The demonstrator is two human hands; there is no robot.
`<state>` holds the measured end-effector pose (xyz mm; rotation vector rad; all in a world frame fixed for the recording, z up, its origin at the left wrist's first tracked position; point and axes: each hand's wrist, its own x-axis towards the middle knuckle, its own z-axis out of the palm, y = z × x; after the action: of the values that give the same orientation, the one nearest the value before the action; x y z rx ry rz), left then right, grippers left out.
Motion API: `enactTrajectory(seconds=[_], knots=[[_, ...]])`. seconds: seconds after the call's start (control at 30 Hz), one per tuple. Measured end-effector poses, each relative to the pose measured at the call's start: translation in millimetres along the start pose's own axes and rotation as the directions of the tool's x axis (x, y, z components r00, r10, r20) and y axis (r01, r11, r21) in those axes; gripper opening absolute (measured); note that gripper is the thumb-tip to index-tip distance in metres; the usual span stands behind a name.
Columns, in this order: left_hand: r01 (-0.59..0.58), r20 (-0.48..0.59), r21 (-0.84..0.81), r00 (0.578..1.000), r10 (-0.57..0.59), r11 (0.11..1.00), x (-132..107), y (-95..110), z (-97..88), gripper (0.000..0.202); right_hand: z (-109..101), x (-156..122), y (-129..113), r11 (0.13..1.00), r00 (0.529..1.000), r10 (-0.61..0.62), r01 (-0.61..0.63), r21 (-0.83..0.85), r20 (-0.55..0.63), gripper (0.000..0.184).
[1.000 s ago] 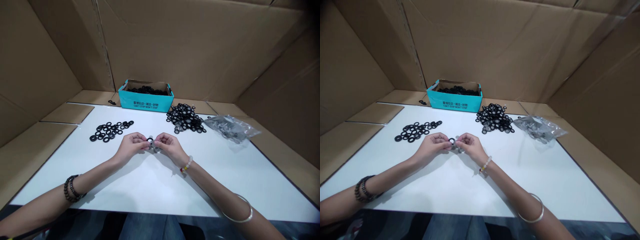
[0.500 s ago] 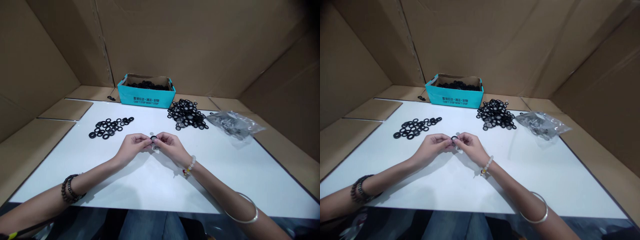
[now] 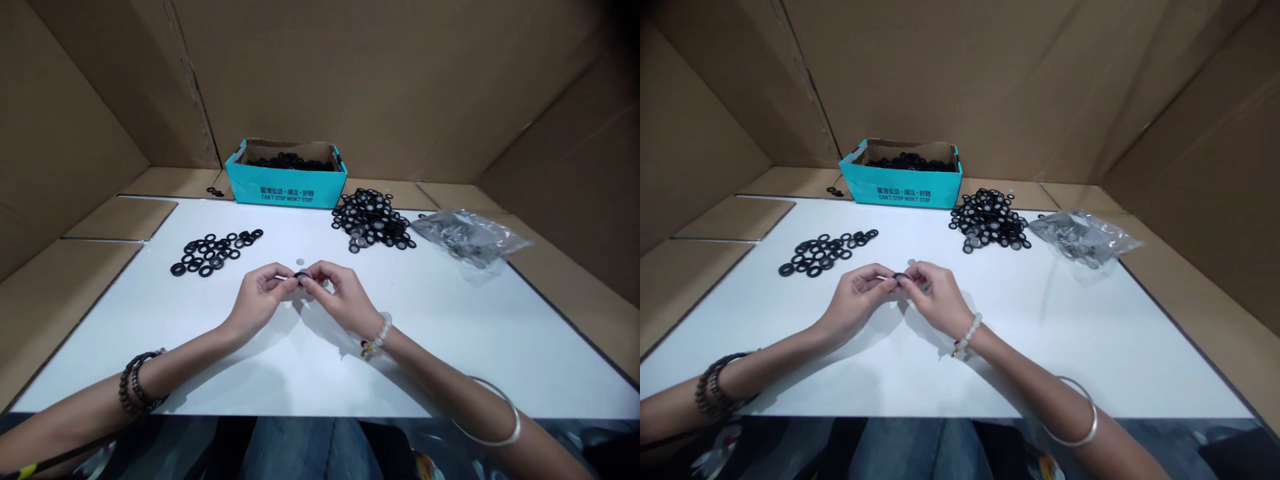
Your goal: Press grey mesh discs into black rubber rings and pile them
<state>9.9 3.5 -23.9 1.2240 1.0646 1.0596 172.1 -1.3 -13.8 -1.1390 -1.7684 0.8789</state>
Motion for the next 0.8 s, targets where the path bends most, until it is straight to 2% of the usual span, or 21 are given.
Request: enactTrajectory(seconds=[0.2,0.3,0.53,0.8], knots=[[-0.16,-0.038,0.207,0.985,0.171,0.965,-6,5,1.5,0.009,-2,-1,-3,1.0,1.0,-0.004,0.004,-0.012,-0.017,0.015],[-0.187,-0.036,0.253,0.979,0.203,0.949,-8,4,1.2,0.009,-1,-2,-2,1.0,1.0,0.013,-0.012,0.02,-0.026,0.015],[-0.076,-0.028,0.214,0.996,0.084,0.974,-6,2,-1.5,0.012,-7,1,-2,0.999,0.998,-0.011,0.014,-0.045,0.059,0.013],[0.047,-0.021,0.099,0.999,-0.045,0.994,-5,4,0.0,0.011,-13,0,-4,0.996,0.993,-0.017,0.027,-0.08,0.118,0.014]])
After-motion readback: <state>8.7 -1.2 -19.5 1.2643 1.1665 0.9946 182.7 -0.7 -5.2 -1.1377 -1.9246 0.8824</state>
